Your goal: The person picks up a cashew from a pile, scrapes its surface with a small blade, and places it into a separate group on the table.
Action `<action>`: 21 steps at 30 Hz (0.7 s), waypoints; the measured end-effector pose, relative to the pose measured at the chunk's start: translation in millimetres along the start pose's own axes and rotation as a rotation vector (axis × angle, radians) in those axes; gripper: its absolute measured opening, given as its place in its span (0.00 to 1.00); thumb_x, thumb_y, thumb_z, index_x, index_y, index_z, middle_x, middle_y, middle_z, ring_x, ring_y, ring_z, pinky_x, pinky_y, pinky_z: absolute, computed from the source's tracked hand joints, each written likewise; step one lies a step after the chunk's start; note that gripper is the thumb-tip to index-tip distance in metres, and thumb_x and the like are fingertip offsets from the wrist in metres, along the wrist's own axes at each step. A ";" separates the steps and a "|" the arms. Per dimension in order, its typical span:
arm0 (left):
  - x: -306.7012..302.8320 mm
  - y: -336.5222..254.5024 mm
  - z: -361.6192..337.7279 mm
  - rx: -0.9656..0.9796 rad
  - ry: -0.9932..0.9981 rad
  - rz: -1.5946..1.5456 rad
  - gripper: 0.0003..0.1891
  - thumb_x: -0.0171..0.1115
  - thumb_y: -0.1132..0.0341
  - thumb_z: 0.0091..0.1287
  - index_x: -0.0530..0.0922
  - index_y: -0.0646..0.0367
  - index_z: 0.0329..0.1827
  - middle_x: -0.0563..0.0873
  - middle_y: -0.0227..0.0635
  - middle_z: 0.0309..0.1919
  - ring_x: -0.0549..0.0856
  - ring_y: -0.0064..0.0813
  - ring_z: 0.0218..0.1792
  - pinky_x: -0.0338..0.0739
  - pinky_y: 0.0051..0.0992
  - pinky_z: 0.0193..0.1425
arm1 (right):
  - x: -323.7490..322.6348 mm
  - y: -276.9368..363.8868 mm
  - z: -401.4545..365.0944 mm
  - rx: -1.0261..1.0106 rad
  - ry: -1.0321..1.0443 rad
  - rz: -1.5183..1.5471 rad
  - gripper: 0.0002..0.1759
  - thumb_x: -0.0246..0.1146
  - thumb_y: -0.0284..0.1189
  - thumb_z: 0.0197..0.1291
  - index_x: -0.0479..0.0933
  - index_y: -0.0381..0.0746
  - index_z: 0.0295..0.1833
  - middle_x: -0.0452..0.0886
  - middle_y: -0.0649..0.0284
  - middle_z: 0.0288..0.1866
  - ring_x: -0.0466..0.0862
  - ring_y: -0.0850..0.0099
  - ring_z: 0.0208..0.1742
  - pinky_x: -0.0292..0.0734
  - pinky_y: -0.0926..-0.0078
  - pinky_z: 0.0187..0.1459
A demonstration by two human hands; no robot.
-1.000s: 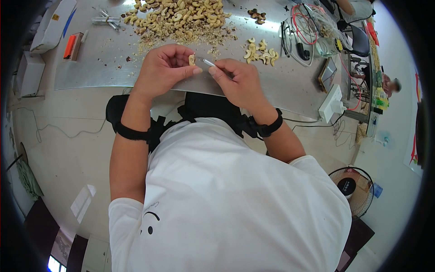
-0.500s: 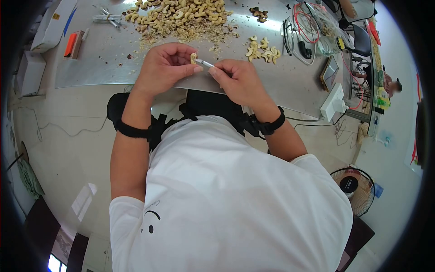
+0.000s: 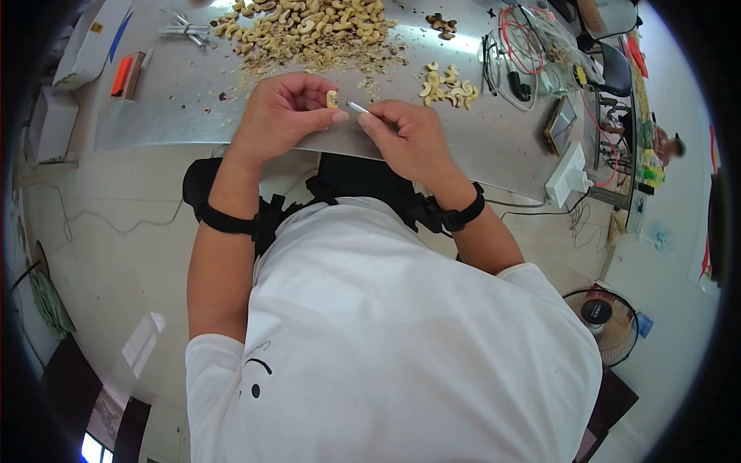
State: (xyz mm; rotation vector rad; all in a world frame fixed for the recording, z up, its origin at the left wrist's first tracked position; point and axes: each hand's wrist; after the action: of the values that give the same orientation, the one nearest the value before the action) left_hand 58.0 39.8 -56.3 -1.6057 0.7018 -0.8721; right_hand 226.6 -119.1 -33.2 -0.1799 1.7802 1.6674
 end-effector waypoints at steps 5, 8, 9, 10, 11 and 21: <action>-1.7 3.7 0.3 0.023 0.003 0.008 0.15 0.79 0.78 0.62 0.87 0.64 0.52 0.89 0.26 0.36 0.85 0.10 0.34 0.79 0.13 0.36 | 2.7 -3.3 1.1 0.069 0.077 0.082 0.12 0.70 0.33 0.67 0.87 0.34 0.42 0.83 0.55 0.24 0.80 0.66 0.23 0.75 0.68 0.29; -1.7 4.7 0.8 0.006 -0.005 0.007 0.15 0.79 0.78 0.62 0.87 0.64 0.52 0.89 0.27 0.36 0.85 0.11 0.34 0.79 0.13 0.37 | 2.3 -4.5 1.9 0.068 0.086 0.084 0.12 0.69 0.34 0.68 0.87 0.34 0.42 0.82 0.55 0.24 0.79 0.69 0.23 0.74 0.68 0.29; -1.6 4.7 0.9 0.007 -0.006 0.021 0.15 0.79 0.77 0.62 0.87 0.64 0.51 0.89 0.27 0.35 0.85 0.11 0.33 0.79 0.13 0.36 | 1.4 -4.7 1.7 0.077 0.105 0.064 0.12 0.69 0.33 0.70 0.87 0.34 0.44 0.82 0.60 0.25 0.79 0.73 0.24 0.74 0.71 0.29; -1.5 4.4 1.1 0.008 -0.007 0.034 0.14 0.79 0.77 0.62 0.87 0.64 0.51 0.89 0.27 0.35 0.85 0.11 0.32 0.79 0.14 0.36 | 0.0 -4.9 1.7 0.085 0.124 0.043 0.11 0.68 0.33 0.71 0.87 0.34 0.45 0.82 0.64 0.25 0.79 0.77 0.25 0.74 0.75 0.29; -1.2 3.9 1.2 0.009 -0.008 0.046 0.14 0.79 0.76 0.62 0.87 0.64 0.50 0.89 0.27 0.34 0.85 0.11 0.32 0.80 0.14 0.35 | -0.7 -4.4 1.8 0.094 0.143 0.022 0.11 0.68 0.32 0.73 0.87 0.34 0.46 0.82 0.69 0.26 0.79 0.81 0.26 0.74 0.79 0.30; 1.9 2.2 2.7 -0.026 -0.044 0.070 0.12 0.80 0.74 0.62 0.87 0.62 0.47 0.88 0.24 0.28 0.83 0.11 0.26 0.77 0.14 0.30 | 1.8 3.0 -1.5 -0.019 -0.059 -0.019 0.10 0.70 0.32 0.67 0.87 0.36 0.41 0.84 0.53 0.27 0.84 0.58 0.25 0.76 0.65 0.30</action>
State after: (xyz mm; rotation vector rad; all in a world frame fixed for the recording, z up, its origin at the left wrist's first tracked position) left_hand 61.3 39.3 -58.3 -1.6097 0.7365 -0.7775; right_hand 223.1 -119.3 -31.9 -0.1538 1.7148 1.6598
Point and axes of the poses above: each hand's wrist, its own z-axis towards the middle knuckle, its own x-axis out of the palm, y = z × x
